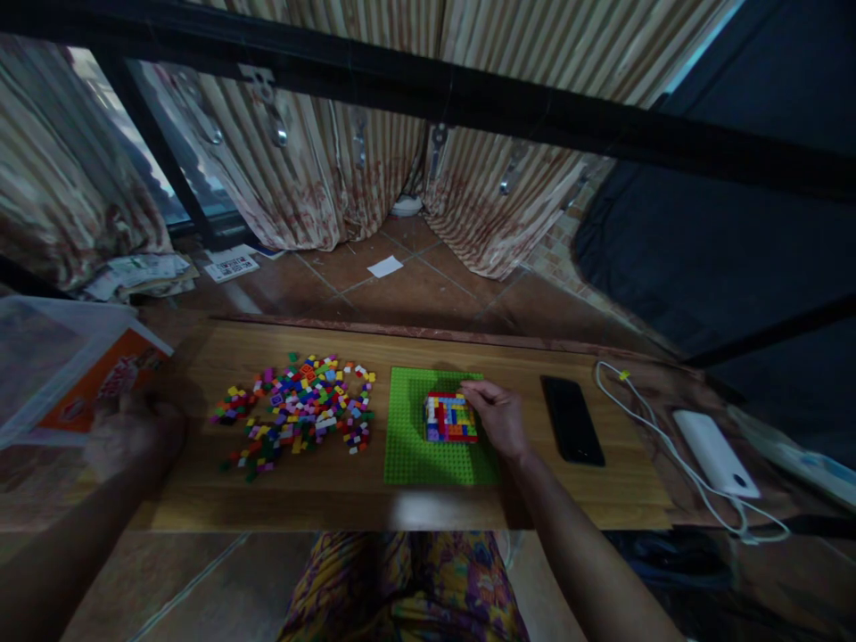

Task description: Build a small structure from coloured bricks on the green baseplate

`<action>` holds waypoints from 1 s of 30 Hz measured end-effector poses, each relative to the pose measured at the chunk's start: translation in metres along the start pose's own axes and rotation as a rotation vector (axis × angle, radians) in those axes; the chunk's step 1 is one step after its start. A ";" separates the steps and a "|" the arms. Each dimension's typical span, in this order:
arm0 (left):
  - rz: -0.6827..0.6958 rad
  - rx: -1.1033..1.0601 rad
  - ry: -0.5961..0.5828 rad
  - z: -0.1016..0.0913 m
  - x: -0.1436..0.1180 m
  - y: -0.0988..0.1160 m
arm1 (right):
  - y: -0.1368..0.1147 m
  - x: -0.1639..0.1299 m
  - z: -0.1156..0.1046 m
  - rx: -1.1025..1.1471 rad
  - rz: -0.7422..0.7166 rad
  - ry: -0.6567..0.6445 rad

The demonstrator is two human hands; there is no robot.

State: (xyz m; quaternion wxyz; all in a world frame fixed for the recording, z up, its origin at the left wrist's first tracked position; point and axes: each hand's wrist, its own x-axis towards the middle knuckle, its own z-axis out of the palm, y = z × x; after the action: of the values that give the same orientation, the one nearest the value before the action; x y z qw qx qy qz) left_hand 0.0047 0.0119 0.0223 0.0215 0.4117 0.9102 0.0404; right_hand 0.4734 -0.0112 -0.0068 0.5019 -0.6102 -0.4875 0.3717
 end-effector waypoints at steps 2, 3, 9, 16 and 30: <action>0.007 -0.015 0.015 0.003 0.001 -0.003 | 0.000 -0.001 0.002 0.015 0.014 0.011; 0.010 -0.022 0.022 0.005 0.003 -0.004 | -0.001 -0.002 0.002 0.022 0.023 0.014; 0.021 -0.051 0.061 0.013 0.009 -0.012 | 0.001 -0.005 -0.002 0.142 0.074 0.113; 0.041 -0.056 0.058 0.015 0.012 -0.014 | -0.021 -0.050 -0.014 -0.110 -0.056 0.330; 0.073 -0.055 0.089 0.018 0.007 -0.016 | -0.006 -0.149 0.049 -0.608 -0.441 -0.239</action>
State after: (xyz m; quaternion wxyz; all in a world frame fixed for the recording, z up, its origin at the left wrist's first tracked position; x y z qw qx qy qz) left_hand -0.0104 0.0081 0.0035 -0.0089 0.4416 0.8931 0.0846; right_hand 0.3890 -0.1428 -0.0170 0.3057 -0.5639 -0.7498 0.1622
